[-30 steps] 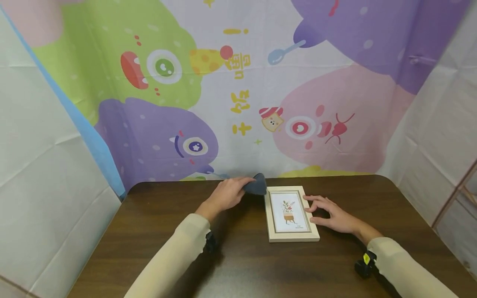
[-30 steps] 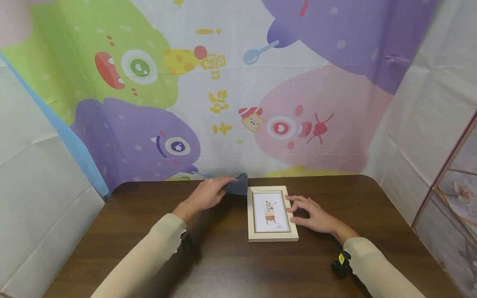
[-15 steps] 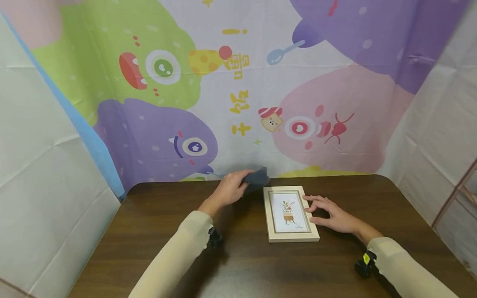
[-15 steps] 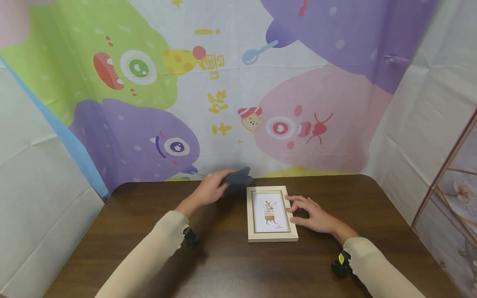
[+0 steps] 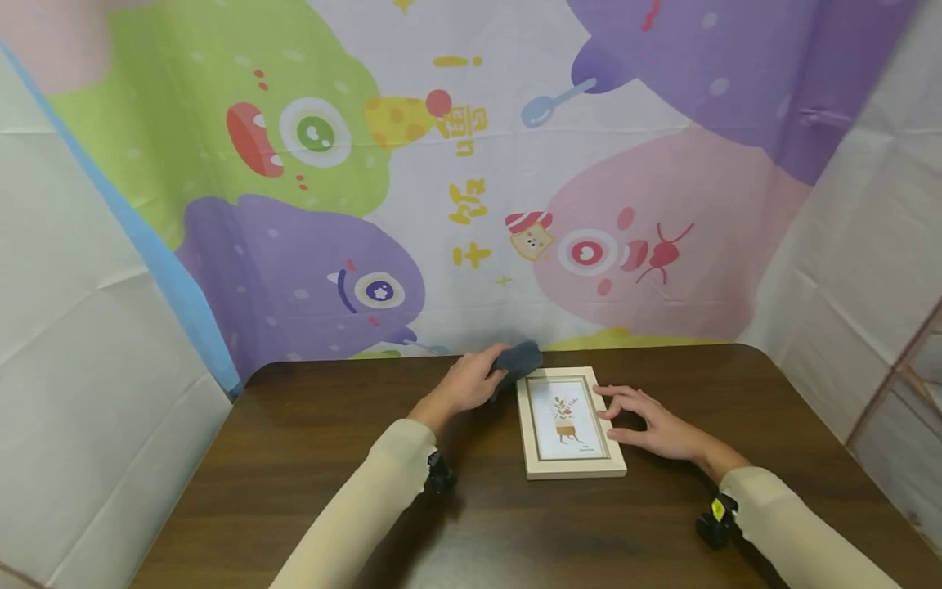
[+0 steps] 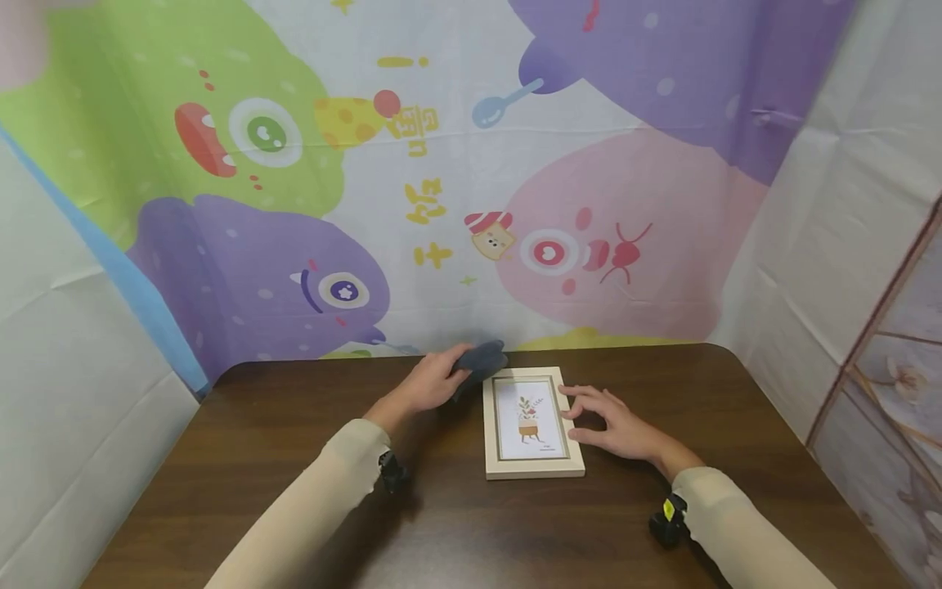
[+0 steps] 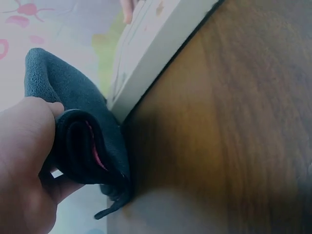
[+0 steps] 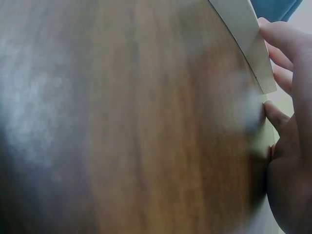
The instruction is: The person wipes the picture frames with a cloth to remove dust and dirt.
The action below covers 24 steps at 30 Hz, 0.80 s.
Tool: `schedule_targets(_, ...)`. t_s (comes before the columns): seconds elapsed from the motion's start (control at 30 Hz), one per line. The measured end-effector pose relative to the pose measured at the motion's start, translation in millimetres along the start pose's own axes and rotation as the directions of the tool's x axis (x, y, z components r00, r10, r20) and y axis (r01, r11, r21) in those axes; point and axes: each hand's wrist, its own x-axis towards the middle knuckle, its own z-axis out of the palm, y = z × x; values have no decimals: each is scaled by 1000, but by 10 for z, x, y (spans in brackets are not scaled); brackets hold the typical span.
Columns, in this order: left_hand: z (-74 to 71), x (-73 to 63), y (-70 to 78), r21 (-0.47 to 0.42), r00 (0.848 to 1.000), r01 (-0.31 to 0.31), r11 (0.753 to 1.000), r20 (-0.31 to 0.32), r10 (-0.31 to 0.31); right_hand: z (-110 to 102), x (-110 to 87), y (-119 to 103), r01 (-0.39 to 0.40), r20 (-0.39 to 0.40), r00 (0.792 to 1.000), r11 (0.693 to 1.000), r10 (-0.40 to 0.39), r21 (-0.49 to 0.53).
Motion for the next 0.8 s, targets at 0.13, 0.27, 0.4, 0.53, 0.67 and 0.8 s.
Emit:
schedule_targets(0.13,-210,-179,352,-54,996,76,996,47,-74,14,26,-2,-5,7,1000,1000,5,-3)
schedule_targets(0.27,-476,-338,703,-105,990,127,986,70,-120,17,30,-12,-10,4,1000,1000,10,-9)
schedule_targets(0.4,-325,-259,490,-79,991,124,989,53,-120,10,31,-26,-7,2,1000,1000,7,-6)
schedule_targets(0.53,-205,-140,384,-87,986,154,984,69,-149,8,28,-19,1,0,1000,1000,-1,-6)
schedule_targets(0.67,-173,-52,404,-102,984,160,982,92,-151,7,11,-6,4,-5,1000,1000,-4,-12)
schedule_targets(0.8,-179,9,485,-105,984,155,982,105,-144,9,-2,2,0,-3,1000,1000,0,-11)
